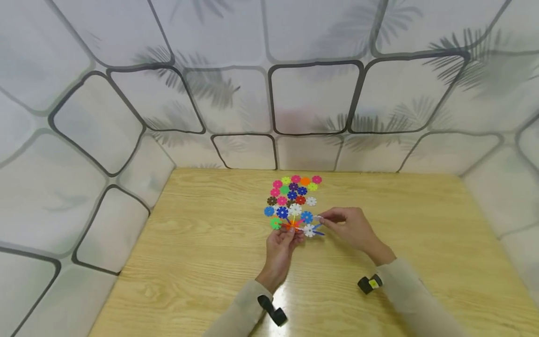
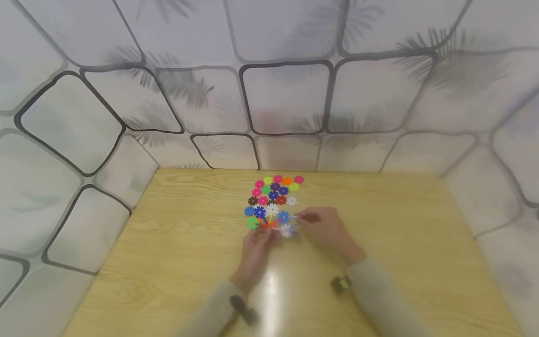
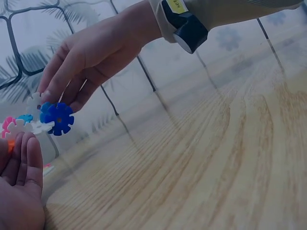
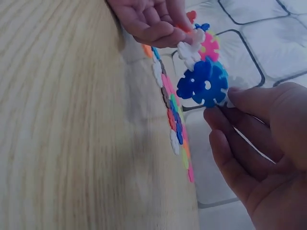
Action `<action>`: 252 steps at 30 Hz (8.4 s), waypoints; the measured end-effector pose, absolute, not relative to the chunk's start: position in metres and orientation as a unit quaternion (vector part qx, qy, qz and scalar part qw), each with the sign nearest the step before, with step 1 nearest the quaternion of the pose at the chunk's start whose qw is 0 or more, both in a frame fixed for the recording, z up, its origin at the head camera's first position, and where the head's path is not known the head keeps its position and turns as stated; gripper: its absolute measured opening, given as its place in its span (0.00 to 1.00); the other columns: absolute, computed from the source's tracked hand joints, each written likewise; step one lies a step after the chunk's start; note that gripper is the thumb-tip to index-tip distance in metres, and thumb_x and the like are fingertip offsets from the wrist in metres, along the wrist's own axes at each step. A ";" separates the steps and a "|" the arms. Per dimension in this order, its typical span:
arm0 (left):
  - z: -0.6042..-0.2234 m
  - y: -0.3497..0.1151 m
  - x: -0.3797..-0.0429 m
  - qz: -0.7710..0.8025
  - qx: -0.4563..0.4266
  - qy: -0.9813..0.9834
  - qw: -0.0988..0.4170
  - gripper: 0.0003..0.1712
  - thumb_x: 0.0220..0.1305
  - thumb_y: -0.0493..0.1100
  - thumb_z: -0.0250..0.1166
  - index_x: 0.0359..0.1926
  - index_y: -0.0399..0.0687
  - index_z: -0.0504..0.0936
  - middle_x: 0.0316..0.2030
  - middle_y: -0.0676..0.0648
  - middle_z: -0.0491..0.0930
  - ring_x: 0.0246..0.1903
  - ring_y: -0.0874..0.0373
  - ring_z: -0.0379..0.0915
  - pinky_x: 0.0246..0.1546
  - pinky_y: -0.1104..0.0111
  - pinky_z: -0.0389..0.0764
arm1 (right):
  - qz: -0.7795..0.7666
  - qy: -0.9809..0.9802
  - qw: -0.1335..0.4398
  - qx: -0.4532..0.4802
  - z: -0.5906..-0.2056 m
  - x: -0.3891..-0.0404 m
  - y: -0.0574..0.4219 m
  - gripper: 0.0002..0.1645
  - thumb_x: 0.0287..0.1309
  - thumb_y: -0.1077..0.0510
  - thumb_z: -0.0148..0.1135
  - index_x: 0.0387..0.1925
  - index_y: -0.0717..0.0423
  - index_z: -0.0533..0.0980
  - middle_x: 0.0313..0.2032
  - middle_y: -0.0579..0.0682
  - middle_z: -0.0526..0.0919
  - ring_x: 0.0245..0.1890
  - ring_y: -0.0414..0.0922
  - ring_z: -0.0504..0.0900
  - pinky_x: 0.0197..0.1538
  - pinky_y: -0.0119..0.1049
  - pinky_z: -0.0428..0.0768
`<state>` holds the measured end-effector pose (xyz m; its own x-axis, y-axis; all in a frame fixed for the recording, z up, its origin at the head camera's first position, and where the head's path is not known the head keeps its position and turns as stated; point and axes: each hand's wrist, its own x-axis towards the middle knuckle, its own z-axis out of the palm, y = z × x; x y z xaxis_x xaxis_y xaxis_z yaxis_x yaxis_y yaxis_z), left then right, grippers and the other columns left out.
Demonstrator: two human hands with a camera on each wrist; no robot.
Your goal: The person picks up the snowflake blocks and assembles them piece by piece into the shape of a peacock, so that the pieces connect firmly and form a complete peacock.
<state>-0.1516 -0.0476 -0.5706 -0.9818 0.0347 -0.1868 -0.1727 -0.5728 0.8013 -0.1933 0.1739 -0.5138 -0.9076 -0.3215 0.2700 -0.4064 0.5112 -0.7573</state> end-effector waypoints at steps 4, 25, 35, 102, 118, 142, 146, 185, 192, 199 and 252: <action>-0.572 -0.048 -0.153 0.882 -0.070 0.461 0.062 0.02 0.79 0.30 0.60 0.44 0.38 0.77 0.35 0.50 0.89 0.38 0.62 0.88 0.47 0.70 0.90 | 0.431 -0.871 0.057 0.229 -0.513 -0.194 0.172 0.05 0.69 0.63 0.74 0.43 0.54 0.92 0.39 0.48 0.95 0.36 0.42 0.93 0.43 0.31 0.89; -0.571 -0.043 -0.151 0.872 -0.052 0.484 0.055 0.07 0.79 0.29 0.59 0.40 0.42 0.77 0.32 0.52 0.87 0.32 0.63 0.82 0.40 0.72 0.87 | 0.463 -0.840 0.026 0.281 -0.501 -0.212 0.184 0.10 0.74 0.64 0.68 0.51 0.58 0.90 0.45 0.53 0.95 0.41 0.50 0.94 0.46 0.38 0.91; -0.570 -0.041 -0.150 0.872 -0.060 0.484 0.046 0.06 0.78 0.28 0.60 0.42 0.42 0.75 0.33 0.52 0.87 0.33 0.62 0.82 0.41 0.71 0.88 | 0.312 -0.932 -0.054 0.174 -0.542 -0.265 0.163 0.21 0.76 0.52 0.68 0.61 0.59 0.83 0.52 0.55 0.81 0.48 0.50 0.79 0.55 0.49 0.82; -0.573 -0.048 -0.152 0.858 -0.018 0.507 0.082 0.08 0.79 0.29 0.57 0.40 0.44 0.76 0.30 0.53 0.83 0.31 0.63 0.78 0.37 0.74 0.83 | 0.380 -0.822 0.185 0.381 -0.524 -0.195 0.192 0.20 0.51 0.78 0.78 0.43 0.58 0.90 0.40 0.51 0.95 0.38 0.49 0.94 0.52 0.19 0.84; -0.570 -0.046 -0.153 0.867 -0.061 0.491 0.063 0.10 0.80 0.29 0.58 0.38 0.45 0.74 0.30 0.53 0.84 0.30 0.64 0.79 0.37 0.74 0.84 | 0.202 -0.943 0.049 0.261 -0.516 -0.262 0.184 0.29 0.72 0.73 0.56 0.72 0.64 0.75 0.66 0.68 0.80 0.65 0.68 0.78 0.69 0.64 0.80; -0.574 -0.049 -0.154 0.870 -0.048 0.484 0.080 0.10 0.80 0.29 0.56 0.39 0.45 0.74 0.31 0.53 0.84 0.32 0.63 0.80 0.37 0.73 0.84 | 0.350 -0.902 -0.118 0.223 -0.497 -0.268 0.207 0.05 0.69 0.61 0.73 0.40 0.60 0.86 0.37 0.52 0.91 0.37 0.45 0.86 0.44 0.36 0.83; -0.575 -0.049 -0.155 0.868 -0.045 0.488 0.081 0.09 0.81 0.30 0.57 0.39 0.45 0.74 0.30 0.53 0.84 0.32 0.63 0.79 0.37 0.73 0.83 | 0.422 -0.856 -0.115 0.275 -0.482 -0.247 0.203 0.03 0.71 0.65 0.70 0.43 0.60 0.83 0.38 0.52 0.91 0.37 0.51 0.91 0.42 0.36 0.89; -0.576 -0.056 -0.156 0.883 -0.018 0.462 0.088 0.10 0.82 0.30 0.53 0.40 0.48 0.71 0.31 0.54 0.84 0.33 0.64 0.81 0.37 0.74 0.82 | 0.464 -0.816 0.030 0.343 -0.507 -0.215 0.177 0.11 0.66 0.73 0.71 0.43 0.57 0.88 0.38 0.52 0.94 0.38 0.49 0.95 0.42 0.34 0.92; -0.570 -0.055 -0.158 0.882 -0.043 0.458 0.098 0.10 0.82 0.30 0.52 0.40 0.47 0.71 0.31 0.52 0.83 0.32 0.63 0.80 0.36 0.73 0.82 | 0.475 -0.812 0.021 0.339 -0.508 -0.213 0.175 0.10 0.67 0.72 0.70 0.44 0.58 0.88 0.38 0.53 0.94 0.38 0.52 0.94 0.42 0.36 0.92; -0.569 -0.054 -0.156 0.882 -0.037 0.461 0.091 0.10 0.82 0.30 0.54 0.40 0.47 0.72 0.31 0.54 0.87 0.32 0.64 0.80 0.37 0.74 0.82 | 0.402 -0.853 -0.011 0.332 -0.502 -0.232 0.181 0.13 0.70 0.72 0.67 0.52 0.63 0.86 0.47 0.57 0.93 0.45 0.53 0.93 0.50 0.43 0.93; -0.574 -0.054 -0.154 0.870 -0.005 0.480 0.115 0.11 0.80 0.31 0.56 0.39 0.49 0.75 0.31 0.56 0.87 0.33 0.66 0.81 0.40 0.74 0.84 | 0.425 -0.844 -0.022 0.327 -0.476 -0.235 0.179 0.06 0.66 0.67 0.75 0.42 0.56 0.89 0.38 0.49 0.95 0.39 0.43 0.94 0.48 0.32 0.91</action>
<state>-0.1539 -0.0537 -0.5742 -0.9735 0.1955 -0.1190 -0.2050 -0.5131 0.8335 -0.2354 0.1792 -0.4763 -0.7846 -0.5714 0.2405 -0.5335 0.4247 -0.7314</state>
